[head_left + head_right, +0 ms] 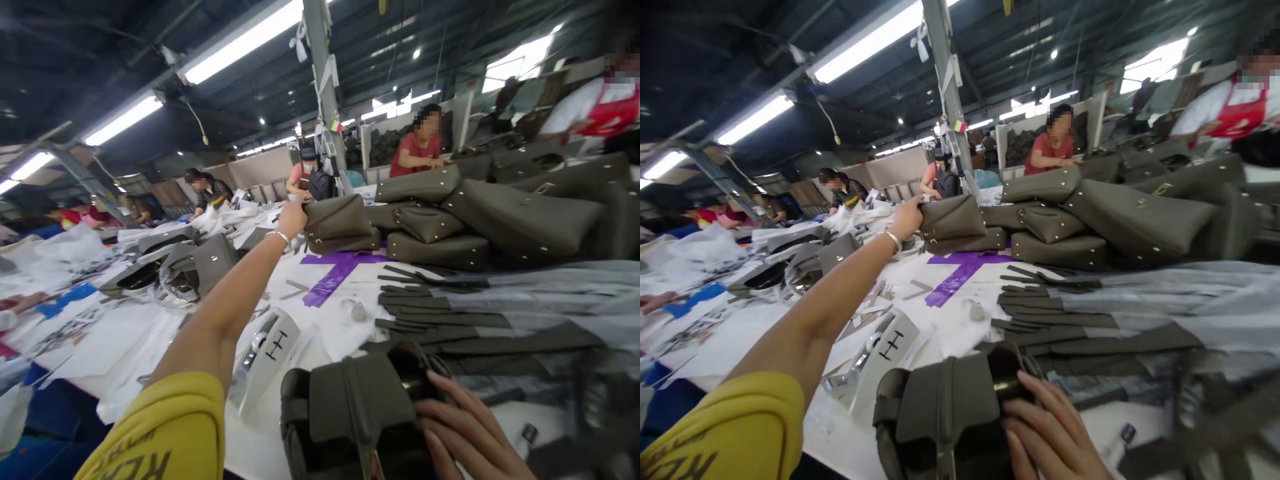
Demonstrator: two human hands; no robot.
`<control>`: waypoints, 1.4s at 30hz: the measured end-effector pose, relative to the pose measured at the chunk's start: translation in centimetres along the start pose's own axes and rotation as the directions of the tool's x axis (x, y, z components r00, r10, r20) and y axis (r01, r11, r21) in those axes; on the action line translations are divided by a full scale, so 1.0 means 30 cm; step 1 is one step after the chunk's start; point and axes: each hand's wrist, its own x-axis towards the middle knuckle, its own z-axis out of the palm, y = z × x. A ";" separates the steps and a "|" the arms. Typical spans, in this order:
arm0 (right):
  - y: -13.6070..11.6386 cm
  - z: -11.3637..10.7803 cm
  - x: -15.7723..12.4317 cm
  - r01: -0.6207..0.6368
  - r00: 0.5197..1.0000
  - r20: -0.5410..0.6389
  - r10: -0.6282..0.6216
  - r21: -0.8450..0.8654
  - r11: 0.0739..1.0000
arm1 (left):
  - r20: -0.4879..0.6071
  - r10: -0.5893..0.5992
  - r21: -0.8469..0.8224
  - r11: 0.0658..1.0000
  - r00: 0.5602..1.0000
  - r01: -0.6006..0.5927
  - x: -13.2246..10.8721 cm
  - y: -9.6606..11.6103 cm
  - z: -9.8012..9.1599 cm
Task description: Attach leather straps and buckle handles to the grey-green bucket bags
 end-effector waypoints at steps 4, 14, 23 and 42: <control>-0.075 -0.032 0.031 -0.252 0.963 -0.096 0.252 0.006 0.968 | 0.001 0.196 -0.195 0.962 0.981 -0.192 -0.143 0.178 -0.087; -0.115 -0.049 0.027 -0.604 0.797 0.114 0.593 0.156 0.782 | 0.486 0.674 -0.574 0.726 0.556 -0.377 -1.000 0.221 -0.323; -0.181 -0.105 -0.024 -0.445 0.892 0.203 0.405 0.220 0.868 | 0.391 0.557 -0.300 0.830 0.733 -0.470 -1.141 0.125 -0.147; 0.612 -0.660 -0.023 -0.288 0.749 0.186 0.636 -0.773 0.565 | -0.055 0.531 -0.318 0.794 0.846 -0.519 -1.293 0.216 -0.245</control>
